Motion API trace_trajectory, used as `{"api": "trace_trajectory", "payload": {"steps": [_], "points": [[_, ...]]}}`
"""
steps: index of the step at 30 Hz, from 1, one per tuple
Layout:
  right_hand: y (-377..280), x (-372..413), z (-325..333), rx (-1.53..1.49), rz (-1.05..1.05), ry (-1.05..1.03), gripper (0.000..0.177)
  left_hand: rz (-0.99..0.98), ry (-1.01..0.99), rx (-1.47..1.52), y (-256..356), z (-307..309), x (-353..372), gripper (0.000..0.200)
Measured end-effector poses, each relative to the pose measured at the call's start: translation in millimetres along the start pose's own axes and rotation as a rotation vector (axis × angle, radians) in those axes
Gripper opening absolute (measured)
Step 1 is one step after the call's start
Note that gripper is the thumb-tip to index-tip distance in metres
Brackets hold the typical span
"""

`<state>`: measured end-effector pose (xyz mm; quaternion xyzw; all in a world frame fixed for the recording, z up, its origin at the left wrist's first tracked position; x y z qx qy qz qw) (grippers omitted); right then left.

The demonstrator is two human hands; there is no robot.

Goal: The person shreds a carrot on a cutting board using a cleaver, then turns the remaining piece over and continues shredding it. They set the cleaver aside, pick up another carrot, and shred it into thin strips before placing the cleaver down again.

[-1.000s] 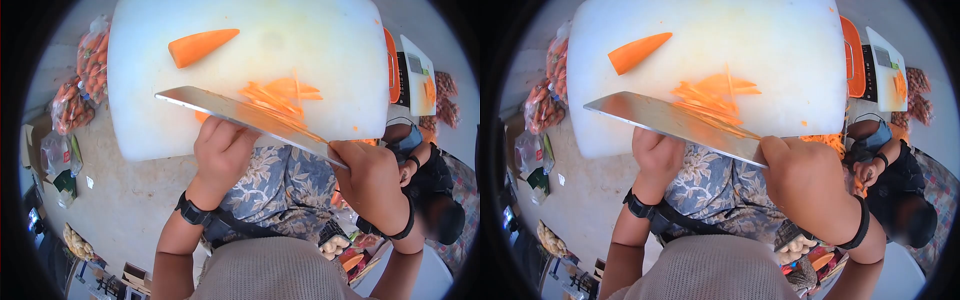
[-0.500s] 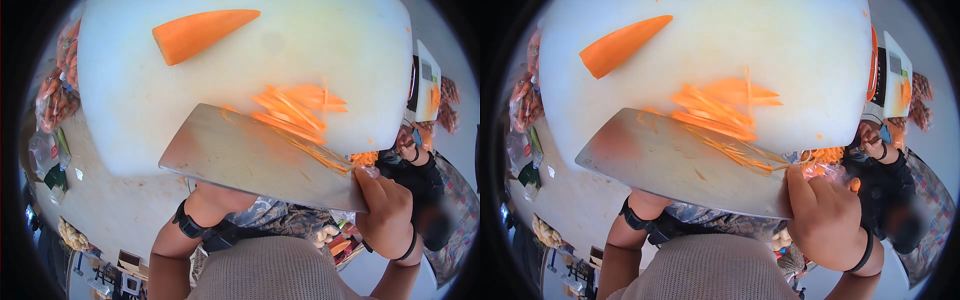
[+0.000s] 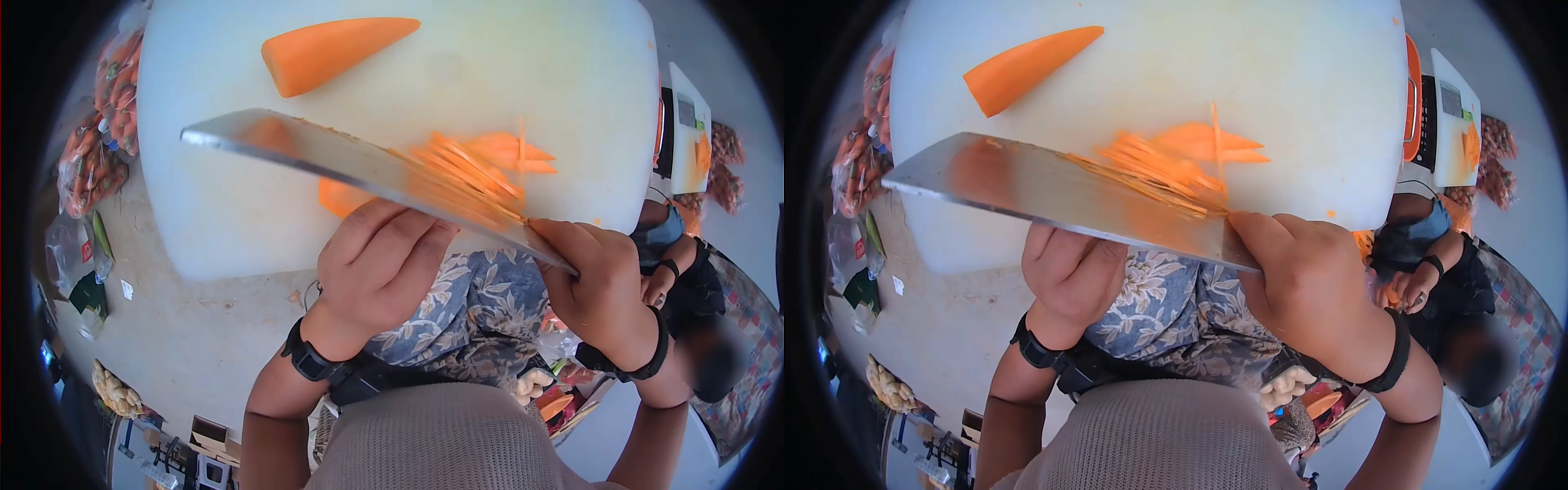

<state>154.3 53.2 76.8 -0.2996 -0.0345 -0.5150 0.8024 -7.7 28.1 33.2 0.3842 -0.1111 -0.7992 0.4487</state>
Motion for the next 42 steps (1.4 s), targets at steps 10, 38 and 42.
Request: {"api": "trace_trajectory", "payload": {"steps": [10, 38, 42], "points": [[-15, 24, 13, 0.155, 0.012, 0.001, 0.037, -0.020, 0.093, 0.018, 0, 5, 4, 0.029], [-23, -25, -17, 0.181, 0.072, 0.187, 0.012, 0.025, 0.065, -0.014, -1, 1, 0, 0.024], [-12, -9, -6, 0.098, 0.004, 0.245, 0.017, -0.002, 0.172, -0.045, 0, 2, -2, 0.022]]}}
Point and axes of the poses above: each hand's wrist, its own x-axis away from the middle knuckle, its own z-axis out of the back of the hand, y = z × x, the point moved 7 cm from there along -x, towards the middle knuckle, and after that the axes turned 3 degrees about -y, right-handed, at the moved point
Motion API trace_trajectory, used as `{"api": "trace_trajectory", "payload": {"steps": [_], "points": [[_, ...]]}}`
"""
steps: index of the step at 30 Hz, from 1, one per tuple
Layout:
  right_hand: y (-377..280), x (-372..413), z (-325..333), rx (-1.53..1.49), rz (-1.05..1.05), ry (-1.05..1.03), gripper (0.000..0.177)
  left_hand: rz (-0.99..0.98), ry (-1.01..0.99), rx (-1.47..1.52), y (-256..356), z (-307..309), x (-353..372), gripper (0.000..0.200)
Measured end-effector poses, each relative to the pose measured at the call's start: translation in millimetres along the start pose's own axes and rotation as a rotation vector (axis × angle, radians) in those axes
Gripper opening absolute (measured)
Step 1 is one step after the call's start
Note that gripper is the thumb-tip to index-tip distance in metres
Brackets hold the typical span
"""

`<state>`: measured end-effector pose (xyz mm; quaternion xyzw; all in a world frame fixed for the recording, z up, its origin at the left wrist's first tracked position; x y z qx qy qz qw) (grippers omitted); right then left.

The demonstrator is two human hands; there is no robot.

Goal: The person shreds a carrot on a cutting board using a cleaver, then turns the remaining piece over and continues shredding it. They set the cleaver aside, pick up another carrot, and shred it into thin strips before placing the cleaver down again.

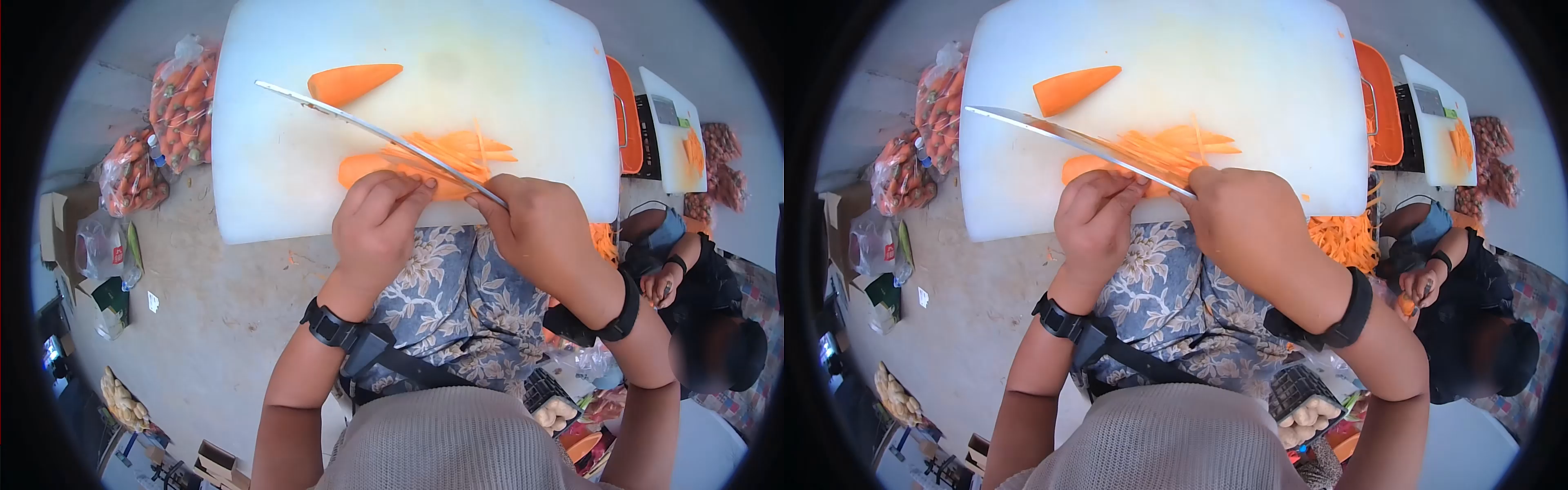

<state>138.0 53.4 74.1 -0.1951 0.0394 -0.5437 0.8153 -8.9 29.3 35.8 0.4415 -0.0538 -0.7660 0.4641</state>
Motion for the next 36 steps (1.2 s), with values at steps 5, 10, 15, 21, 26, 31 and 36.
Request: {"api": "trace_trajectory", "payload": {"steps": [5, 10, 15, 21, 26, 31, 36], "points": [[-3, 24, 26, 0.068, -0.045, -0.064, 0.016, -0.006, -0.029, -0.025, 3, 2, 1, 0.018], [7, 32, 15, 0.195, -0.025, -0.191, 0.010, 0.042, -0.081, -0.021, 0, 2, 4, 0.019], [5, 18, 17, 0.134, -0.105, -0.334, 0.010, 0.009, -0.115, -0.021, 3, 3, -1, 0.018], [4, 1, -5, 0.001, -0.056, -0.139, 0.012, 0.004, -0.095, 0.026, 2, 2, -2, 0.016], [13, 6, 1, -0.161, -0.132, -0.032, 0.013, 0.004, -0.027, 0.047, 0, -1, 4, 0.014], [-3, 16, 21, -0.071, -0.052, 0.020, 0.009, -0.002, -0.013, 0.042, -1, 4, 4, 0.014], [-6, 29, 18, 0.117, 0.006, -0.148, 0.012, 0.002, -0.033, 0.015, -3, 4, 4, 0.023]]}}
Point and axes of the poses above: each hand's wrist, its own x-axis away from the middle knuckle, its own z-axis out of the back of the hand, y = z × x, the point moved 7 cm from there along -x, towards the middle knuckle, and after that the axes turned 3 degrees about -y, right-handed, at the moved point
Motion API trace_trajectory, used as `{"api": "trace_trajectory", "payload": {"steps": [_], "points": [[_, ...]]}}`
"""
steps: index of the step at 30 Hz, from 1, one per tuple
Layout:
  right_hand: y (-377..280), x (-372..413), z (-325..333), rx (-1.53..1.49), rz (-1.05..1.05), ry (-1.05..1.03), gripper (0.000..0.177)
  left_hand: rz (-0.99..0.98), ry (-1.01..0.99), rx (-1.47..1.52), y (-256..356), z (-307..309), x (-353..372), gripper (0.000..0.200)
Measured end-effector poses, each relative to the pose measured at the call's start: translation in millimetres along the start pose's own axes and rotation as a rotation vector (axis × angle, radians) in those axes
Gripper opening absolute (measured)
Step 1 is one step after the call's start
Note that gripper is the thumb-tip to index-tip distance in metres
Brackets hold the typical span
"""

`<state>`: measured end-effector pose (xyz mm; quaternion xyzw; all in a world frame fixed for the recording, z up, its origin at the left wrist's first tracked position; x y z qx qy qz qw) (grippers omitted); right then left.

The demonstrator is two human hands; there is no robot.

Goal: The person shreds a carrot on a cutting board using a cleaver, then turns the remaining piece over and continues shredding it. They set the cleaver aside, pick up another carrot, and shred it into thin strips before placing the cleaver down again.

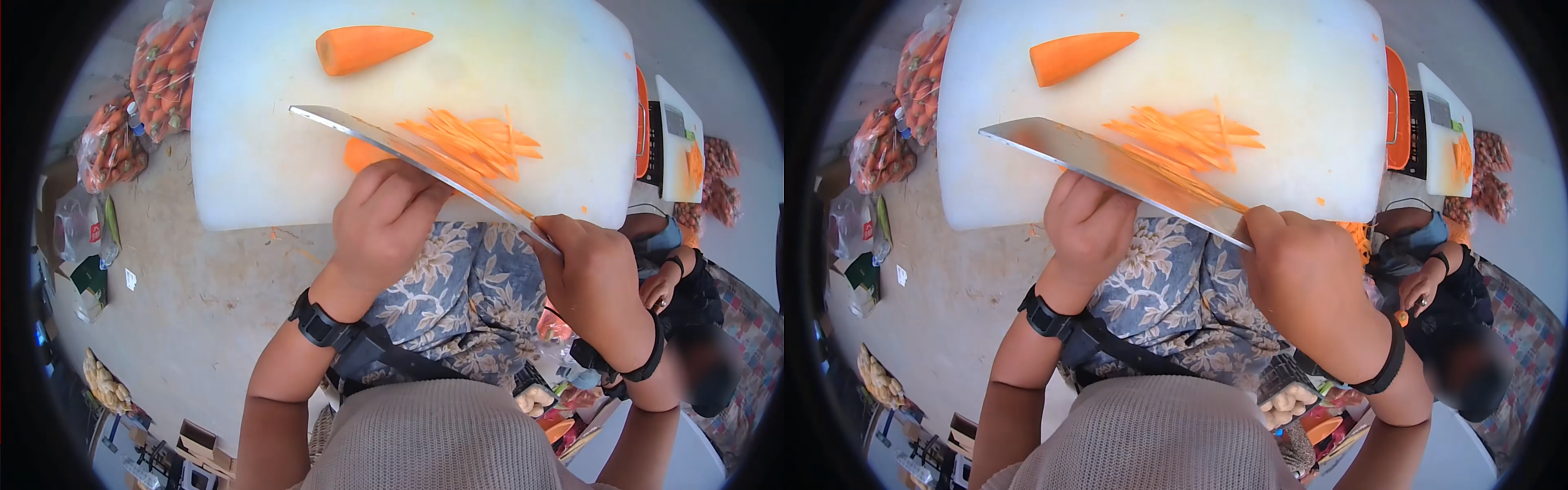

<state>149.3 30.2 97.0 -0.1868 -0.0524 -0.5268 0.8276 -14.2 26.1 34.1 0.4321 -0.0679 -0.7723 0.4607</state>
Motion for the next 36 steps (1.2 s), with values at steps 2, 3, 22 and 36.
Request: {"api": "trace_trajectory", "payload": {"steps": [2, 3, 22, 36], "points": [[1, 3, -3, 0.012, -0.020, -0.039, 0.011, -0.007, -0.018, -0.012, 2, 1, -1, 0.024], [1, 3, -4, 0.031, -0.043, -0.072, 0.011, -0.021, -0.030, -0.019, 3, 1, -2, 0.024], [6, -26, -2, -0.252, -0.115, 0.068, 0.008, 0.036, 0.012, 0.059, 2, 0, -1, 0.016], [-8, -9, -4, 0.103, -0.041, -0.126, 0.013, 0.024, -0.076, -0.041, 3, 3, 1, 0.021]]}}
Point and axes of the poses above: each hand's wrist, its own x-axis away from the middle knuckle, its own z-axis out of the back of the hand, y = z × x, the point moved 7 cm from there along -x, towards the middle knuckle, and after that the axes turned 3 degrees about -y, right-handed, at the moved point
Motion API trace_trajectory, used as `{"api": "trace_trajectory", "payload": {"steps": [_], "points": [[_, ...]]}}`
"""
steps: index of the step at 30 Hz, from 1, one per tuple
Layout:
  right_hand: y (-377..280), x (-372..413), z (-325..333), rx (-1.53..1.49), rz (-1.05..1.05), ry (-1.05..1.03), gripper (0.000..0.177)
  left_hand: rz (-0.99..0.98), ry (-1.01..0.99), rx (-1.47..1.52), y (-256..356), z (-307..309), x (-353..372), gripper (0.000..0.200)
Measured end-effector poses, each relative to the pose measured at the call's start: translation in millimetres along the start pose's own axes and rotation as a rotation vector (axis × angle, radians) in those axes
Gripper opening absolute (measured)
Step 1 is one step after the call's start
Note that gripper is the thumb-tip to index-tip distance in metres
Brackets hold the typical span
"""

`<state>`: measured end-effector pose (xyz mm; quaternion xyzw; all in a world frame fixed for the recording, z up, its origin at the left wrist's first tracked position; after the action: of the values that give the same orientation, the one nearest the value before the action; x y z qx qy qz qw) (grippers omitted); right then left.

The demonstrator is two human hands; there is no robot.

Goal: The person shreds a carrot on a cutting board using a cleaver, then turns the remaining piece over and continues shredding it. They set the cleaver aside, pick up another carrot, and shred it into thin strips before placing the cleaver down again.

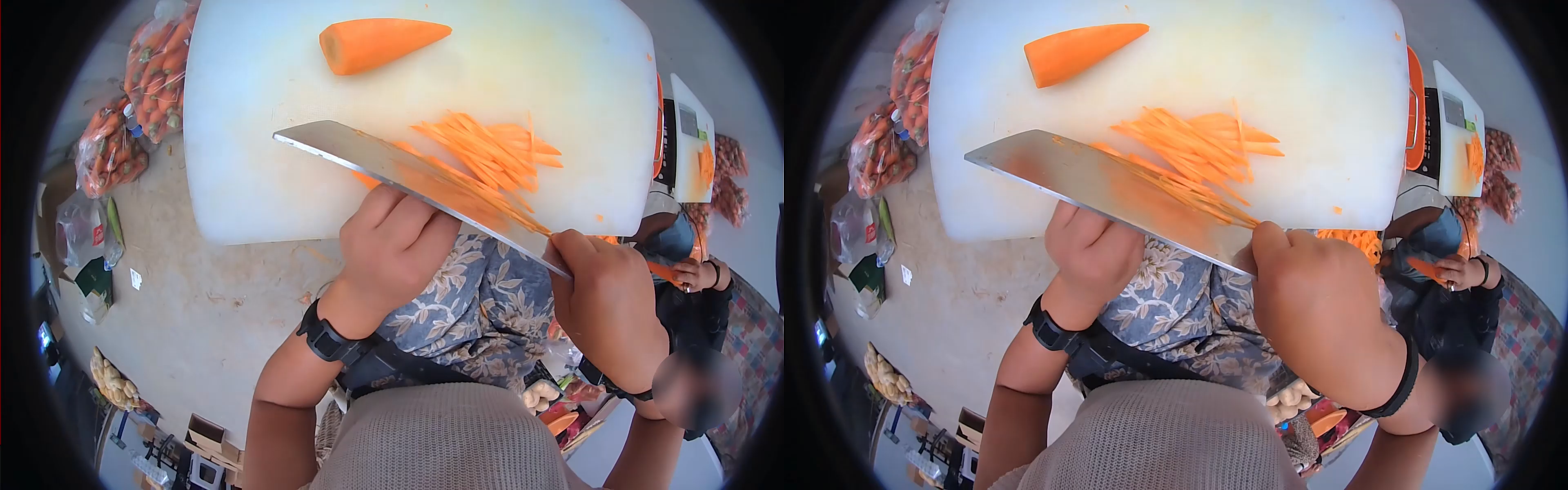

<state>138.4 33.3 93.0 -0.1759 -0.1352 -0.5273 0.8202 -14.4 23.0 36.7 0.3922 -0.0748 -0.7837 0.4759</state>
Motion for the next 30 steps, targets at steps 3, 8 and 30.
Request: {"api": "trace_trajectory", "payload": {"steps": [3, 8, 30], "points": [[2, -18, -9, -0.067, 0.029, 0.012, 0.011, -0.005, 0.026, 0.008, 2, 0, -4, 0.017], [9, -32, -13, -0.288, -0.100, 0.040, 0.013, -0.016, 0.060, 0.076, -2, -6, 0, 0.015], [8, -4, 5, -0.218, -0.047, -0.012, 0.009, -0.004, -0.012, 0.045, -3, 7, -3, 0.016]]}}
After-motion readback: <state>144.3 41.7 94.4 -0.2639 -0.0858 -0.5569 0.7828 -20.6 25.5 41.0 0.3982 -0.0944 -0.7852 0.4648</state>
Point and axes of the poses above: each hand's wrist, its own x-axis away from the middle knuckle, its own z-axis out of the back of the hand, y = z × x, the point moved 7 cm from there along -x, towards the middle knuckle, and after that the axes turned 3 degrees about -y, right-handed, at the moved point
